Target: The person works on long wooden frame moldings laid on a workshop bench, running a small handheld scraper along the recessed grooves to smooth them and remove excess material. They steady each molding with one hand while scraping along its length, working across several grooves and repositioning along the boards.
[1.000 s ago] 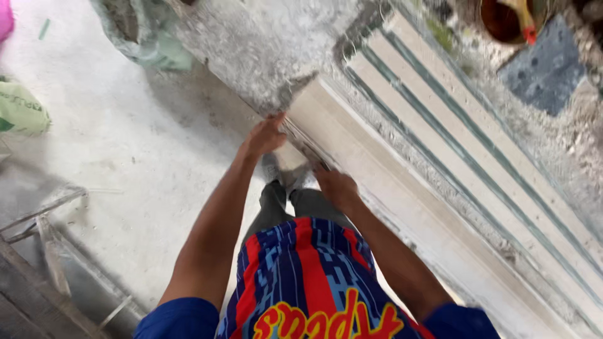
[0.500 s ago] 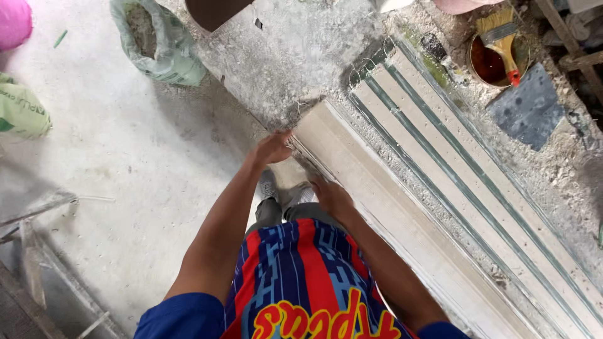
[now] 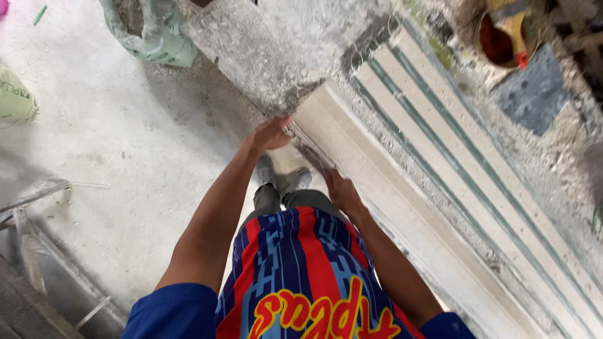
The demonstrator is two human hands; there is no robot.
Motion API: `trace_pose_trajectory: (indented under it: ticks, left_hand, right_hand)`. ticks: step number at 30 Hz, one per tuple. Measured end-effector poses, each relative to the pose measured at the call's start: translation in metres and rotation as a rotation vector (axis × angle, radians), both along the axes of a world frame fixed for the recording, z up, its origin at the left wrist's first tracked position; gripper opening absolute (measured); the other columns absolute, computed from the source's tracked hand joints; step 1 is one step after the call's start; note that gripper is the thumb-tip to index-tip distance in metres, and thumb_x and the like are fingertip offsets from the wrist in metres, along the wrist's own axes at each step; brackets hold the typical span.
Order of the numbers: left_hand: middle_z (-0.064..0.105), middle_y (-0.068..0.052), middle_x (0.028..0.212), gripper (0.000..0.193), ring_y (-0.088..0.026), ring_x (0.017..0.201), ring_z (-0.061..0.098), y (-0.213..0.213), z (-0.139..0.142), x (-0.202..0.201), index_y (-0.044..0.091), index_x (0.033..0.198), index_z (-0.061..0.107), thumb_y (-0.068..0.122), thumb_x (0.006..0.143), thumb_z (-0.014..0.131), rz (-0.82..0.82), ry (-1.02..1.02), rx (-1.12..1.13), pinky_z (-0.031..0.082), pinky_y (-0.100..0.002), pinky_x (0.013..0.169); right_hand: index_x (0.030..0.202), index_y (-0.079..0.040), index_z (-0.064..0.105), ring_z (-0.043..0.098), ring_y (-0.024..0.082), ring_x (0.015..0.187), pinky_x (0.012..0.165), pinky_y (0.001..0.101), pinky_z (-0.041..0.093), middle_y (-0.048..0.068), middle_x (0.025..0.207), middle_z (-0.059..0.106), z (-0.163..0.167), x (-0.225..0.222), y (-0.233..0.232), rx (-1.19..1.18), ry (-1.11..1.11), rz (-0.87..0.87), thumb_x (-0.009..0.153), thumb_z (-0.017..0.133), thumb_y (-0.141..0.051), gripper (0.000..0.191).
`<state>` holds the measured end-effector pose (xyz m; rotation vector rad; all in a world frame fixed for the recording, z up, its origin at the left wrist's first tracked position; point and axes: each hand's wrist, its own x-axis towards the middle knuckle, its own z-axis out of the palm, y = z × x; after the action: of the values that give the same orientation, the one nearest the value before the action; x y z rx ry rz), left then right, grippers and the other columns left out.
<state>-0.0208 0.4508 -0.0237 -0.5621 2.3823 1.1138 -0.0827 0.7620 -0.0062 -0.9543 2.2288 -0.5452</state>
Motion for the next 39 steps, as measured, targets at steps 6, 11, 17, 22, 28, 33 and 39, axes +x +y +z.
trace_pose_trajectory:
  ticks: [6,11,17,22,28,33,39]
  left_hand:
    - [0.028,-0.02,0.165,0.084,-0.036,0.145,0.041,-0.001,0.006,0.002,0.019,0.163,0.024,0.024,0.086,0.058,0.076,-0.143,0.051,0.037,-0.043,0.118]
    - [0.027,-0.016,0.167,0.083,-0.036,0.148,0.037,0.004,0.02,-0.005,0.019,0.163,0.022,0.028,0.09,0.061,0.087,-0.218,0.05,0.034,-0.044,0.12]
    - [0.02,-0.021,0.164,0.085,-0.037,0.15,0.027,0.003,0.011,0.0,0.015,0.16,0.02,0.026,0.088,0.065,0.057,-0.07,0.027,0.028,-0.044,0.12]
    - [0.028,-0.019,0.166,0.085,-0.036,0.146,0.039,0.009,0.001,0.009,0.016,0.163,0.022,0.023,0.087,0.059,0.09,-0.133,0.043,0.036,-0.042,0.119]
    - [0.024,-0.018,0.165,0.085,-0.034,0.151,0.023,0.009,-0.009,0.011,0.015,0.16,0.022,0.031,0.089,0.067,0.028,-0.044,0.01,0.026,-0.045,0.121]
    - [0.022,-0.023,0.164,0.088,-0.038,0.149,0.024,0.012,-0.007,0.018,0.015,0.161,0.022,0.022,0.085,0.065,0.076,-0.041,0.047,0.031,-0.046,0.117]
    - [0.014,-0.025,0.167,0.091,-0.04,0.135,0.05,0.001,0.0,0.012,0.021,0.164,0.02,0.009,0.081,0.055,0.204,-0.094,0.144,0.047,-0.048,0.105]
  right_hand:
    - [0.125,-0.014,0.058,0.069,0.033,0.06,0.056,0.0458,0.052,0.023,0.071,0.069,0.032,-0.013,0.016,0.122,-0.255,-0.192,0.102,0.047,-0.038,0.035]
    - [0.116,-0.011,0.06,0.051,0.02,0.054,0.045,0.039,0.043,0.011,0.071,0.057,0.046,-0.015,-0.038,0.169,-0.513,-0.295,0.107,0.046,-0.043,0.036]
    - [0.116,-0.009,0.062,0.053,0.02,0.054,0.047,0.0393,0.044,0.012,0.072,0.059,0.062,-0.004,-0.023,0.224,-0.412,-0.327,0.109,0.045,-0.045,0.04]
    - [0.118,-0.009,0.062,0.054,0.022,0.052,0.047,0.0412,0.046,0.015,0.071,0.061,0.04,-0.01,-0.068,0.207,-0.387,-0.229,0.109,0.044,-0.046,0.042]
    - [0.118,-0.013,0.056,0.063,0.022,0.052,0.047,0.0408,0.053,0.013,0.074,0.071,0.032,-0.002,-0.035,0.166,-0.44,-0.306,0.102,0.045,-0.045,0.038]
    - [0.122,-0.005,0.052,0.065,0.048,0.064,0.059,0.0606,0.051,0.034,0.074,0.068,0.021,0.008,0.028,0.303,-0.068,-0.259,0.105,0.044,-0.036,0.036]
    - [0.13,-0.008,0.06,0.062,0.052,0.101,0.088,0.0619,0.049,0.033,0.116,0.061,-0.001,0.001,-0.06,0.169,0.068,0.068,0.101,0.037,-0.015,0.038]
